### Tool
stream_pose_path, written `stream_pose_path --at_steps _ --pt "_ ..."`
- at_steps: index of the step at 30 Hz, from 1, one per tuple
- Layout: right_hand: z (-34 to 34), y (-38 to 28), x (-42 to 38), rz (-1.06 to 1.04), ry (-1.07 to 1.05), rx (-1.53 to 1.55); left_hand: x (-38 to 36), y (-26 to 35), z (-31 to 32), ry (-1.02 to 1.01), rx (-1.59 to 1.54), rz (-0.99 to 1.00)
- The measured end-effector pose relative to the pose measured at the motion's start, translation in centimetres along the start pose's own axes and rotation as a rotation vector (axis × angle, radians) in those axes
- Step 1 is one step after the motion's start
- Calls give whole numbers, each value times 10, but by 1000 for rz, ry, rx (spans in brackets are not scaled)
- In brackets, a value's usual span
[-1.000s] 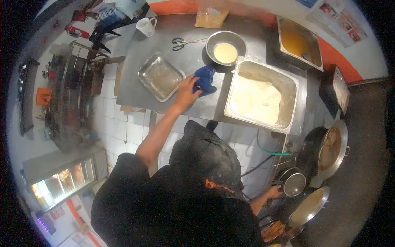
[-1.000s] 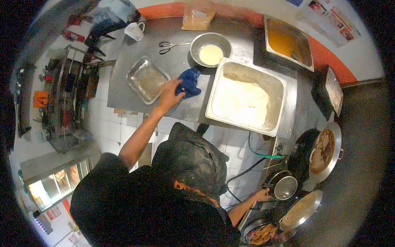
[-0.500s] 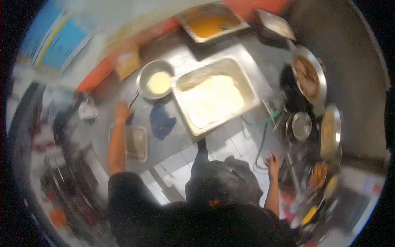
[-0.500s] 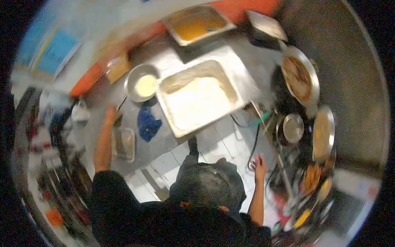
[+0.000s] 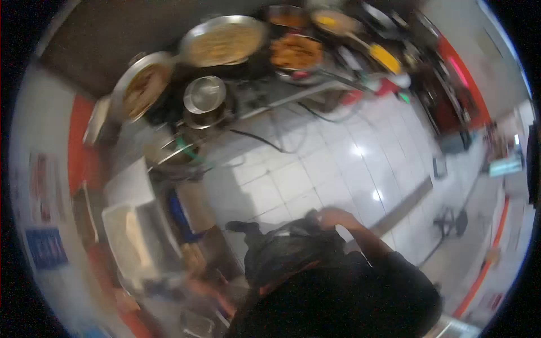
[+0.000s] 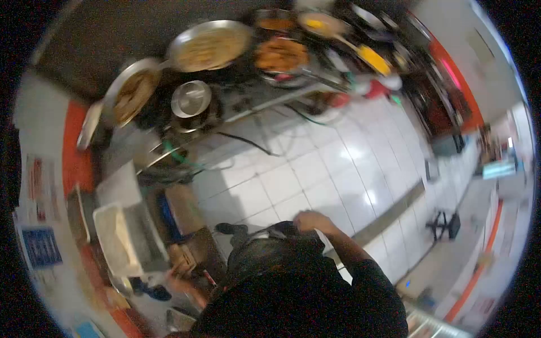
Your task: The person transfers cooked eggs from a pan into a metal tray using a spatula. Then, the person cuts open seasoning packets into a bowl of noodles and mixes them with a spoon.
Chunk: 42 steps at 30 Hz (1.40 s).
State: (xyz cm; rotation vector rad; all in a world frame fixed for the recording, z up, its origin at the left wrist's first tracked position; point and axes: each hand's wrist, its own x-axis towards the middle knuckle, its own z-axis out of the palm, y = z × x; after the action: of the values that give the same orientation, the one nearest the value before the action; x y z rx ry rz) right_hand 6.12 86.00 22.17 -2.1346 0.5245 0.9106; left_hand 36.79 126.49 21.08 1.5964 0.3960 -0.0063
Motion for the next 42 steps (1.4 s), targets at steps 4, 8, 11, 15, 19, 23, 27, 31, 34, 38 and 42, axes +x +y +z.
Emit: stream_pose_path --at_steps 4,8,11,15,19,23,27,31,34,38,42 --pt "-19 51 -113 183 789 514 -212 -75 224 -1159 -53 -617" --pt "-27 157 -128 22 879 678 -432 -48 362 -1552 36 -1052" --pt "-72 229 -151 48 859 779 -492 -44 426 -1618 30 -1067" --pt "-152 323 -167 -139 1190 161 -545 -56 529 -1379 118 -635" --pt "-232 431 -193 -90 949 475 -646 -34 668 -1237 -106 -807" --pt "-300 587 -261 -46 777 933 -752 -53 806 -1812 405 -698" --pt "-335 723 -358 73 913 1385 -846 -82 960 -2338 782 -185" --pt "-300 884 -394 281 1523 1632 -917 -155 1145 -2188 451 -106" --pt "-270 1017 -408 357 1662 1660 -968 -213 1326 -1883 585 514" --pt "-322 1169 -419 324 1433 1830 -989 -333 1527 -1444 701 996" --pt "-451 1311 -423 353 1070 1572 -1031 -387 1621 -971 830 893"
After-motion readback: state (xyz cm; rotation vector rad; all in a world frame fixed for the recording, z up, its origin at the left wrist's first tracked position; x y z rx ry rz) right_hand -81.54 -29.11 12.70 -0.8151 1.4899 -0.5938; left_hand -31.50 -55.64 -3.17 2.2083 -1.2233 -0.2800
